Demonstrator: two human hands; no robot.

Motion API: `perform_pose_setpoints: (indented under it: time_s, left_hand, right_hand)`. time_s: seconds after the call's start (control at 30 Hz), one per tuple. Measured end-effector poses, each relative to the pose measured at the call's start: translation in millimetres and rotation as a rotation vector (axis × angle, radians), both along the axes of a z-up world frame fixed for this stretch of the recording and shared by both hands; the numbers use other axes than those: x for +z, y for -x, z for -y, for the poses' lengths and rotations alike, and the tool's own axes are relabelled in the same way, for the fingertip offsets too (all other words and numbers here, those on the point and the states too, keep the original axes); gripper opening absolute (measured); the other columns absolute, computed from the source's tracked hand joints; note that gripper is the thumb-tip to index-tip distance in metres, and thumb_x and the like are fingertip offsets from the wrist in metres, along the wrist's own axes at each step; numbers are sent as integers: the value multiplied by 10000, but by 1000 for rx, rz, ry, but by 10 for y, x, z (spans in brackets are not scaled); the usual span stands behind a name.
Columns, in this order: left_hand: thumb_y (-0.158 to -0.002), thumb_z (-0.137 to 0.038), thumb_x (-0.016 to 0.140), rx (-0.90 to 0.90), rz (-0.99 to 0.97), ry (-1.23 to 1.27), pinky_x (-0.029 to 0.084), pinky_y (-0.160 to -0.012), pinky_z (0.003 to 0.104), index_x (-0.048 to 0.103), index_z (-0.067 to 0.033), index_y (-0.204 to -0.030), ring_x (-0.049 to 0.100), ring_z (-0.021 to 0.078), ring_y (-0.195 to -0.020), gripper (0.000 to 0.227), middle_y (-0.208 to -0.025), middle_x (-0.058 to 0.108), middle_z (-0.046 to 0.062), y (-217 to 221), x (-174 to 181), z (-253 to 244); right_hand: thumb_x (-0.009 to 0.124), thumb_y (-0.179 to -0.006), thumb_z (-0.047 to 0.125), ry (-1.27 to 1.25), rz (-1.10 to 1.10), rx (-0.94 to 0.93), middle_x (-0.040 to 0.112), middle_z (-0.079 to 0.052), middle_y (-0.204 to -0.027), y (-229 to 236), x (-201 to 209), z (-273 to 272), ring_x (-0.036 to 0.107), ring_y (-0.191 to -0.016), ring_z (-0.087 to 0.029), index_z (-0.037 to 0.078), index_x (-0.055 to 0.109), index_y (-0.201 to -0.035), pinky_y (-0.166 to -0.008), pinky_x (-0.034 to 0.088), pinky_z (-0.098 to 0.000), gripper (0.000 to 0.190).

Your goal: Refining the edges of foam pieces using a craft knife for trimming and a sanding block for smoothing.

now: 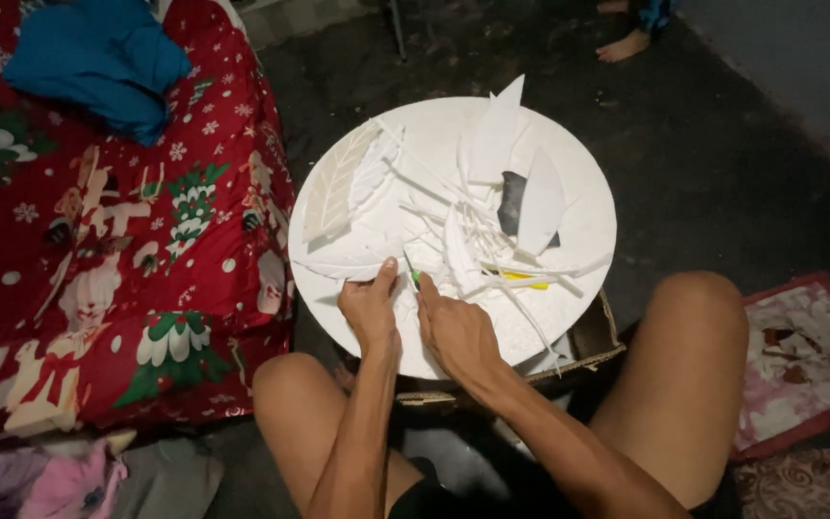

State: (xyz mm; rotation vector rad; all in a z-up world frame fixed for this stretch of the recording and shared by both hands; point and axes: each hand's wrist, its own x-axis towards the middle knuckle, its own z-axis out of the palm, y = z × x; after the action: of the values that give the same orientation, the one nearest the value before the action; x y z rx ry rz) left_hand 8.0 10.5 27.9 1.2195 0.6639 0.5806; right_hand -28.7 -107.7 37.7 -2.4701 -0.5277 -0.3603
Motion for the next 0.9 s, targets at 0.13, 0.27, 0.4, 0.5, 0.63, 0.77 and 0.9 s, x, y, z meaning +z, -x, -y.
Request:
perform_pose_setpoints:
  time_s: [0.13,0.27,0.4,0.5,0.63,0.77,0.9]
  left_hand:
    - [-711,-81,879,-18,-20,-32,564,-639,298,702,15,-932,611,109,-654,299,-764,672,76,40,106,50]
    - [-699,-96,892,-12,-19,-51,562,-623,294,708,15,-911,625,111,-638,302,-741,681,89,-23,37,16]
    - [-705,-90,884,-21,-26,-52,558,-650,301,719,10,-961,600,113,-663,320,-768,678,81,-12,4,-10]
    - [-695,-83,895,-23,-38,-15,560,-652,280,721,-2,-940,615,110,-644,311,-751,678,74,-19,-44,-11]
    - [-692,-92,903,-36,-47,-13,555,-645,290,716,2,-934,599,108,-653,320,-755,674,71,-53,-76,7]
    - [-693,-88,899,-24,-19,36,550,-671,271,715,-5,-975,605,102,-677,347,-782,664,55,-53,-41,4]
    - [-671,-108,914,-26,16,25,539,-709,279,731,-13,-983,579,85,-717,374,-794,658,46,-63,-66,45]
  right_hand:
    - [442,-1020,238,0,-1,-11,683,-185,-598,-131,16,-11,683,-545,-343,-4,633,-1282,-505,530,-474,405]
    - [445,-1021,233,-13,-2,-7,689,-166,-608,-164,61,-23,687,-549,-313,6,632,-1284,-508,537,-442,394]
    - [454,-1009,224,25,-16,-2,692,-203,-624,69,88,21,694,-581,-383,9,625,-1295,-539,543,-516,397]
    - [444,-1014,253,28,-38,-17,697,-195,-630,40,80,48,702,-591,-375,23,624,-1296,-560,551,-512,406]
    - [433,-1015,236,-7,-37,-27,699,-208,-653,-64,78,17,704,-614,-387,14,631,-1283,-562,550,-518,401]
    - [413,-1019,259,13,-92,1,710,-184,-661,59,-4,36,713,-614,-360,20,614,-1311,-573,558,-493,427]
    - [422,-996,226,16,-152,20,700,-222,-654,125,-60,117,699,-617,-424,-7,583,-1329,-567,539,-550,437]
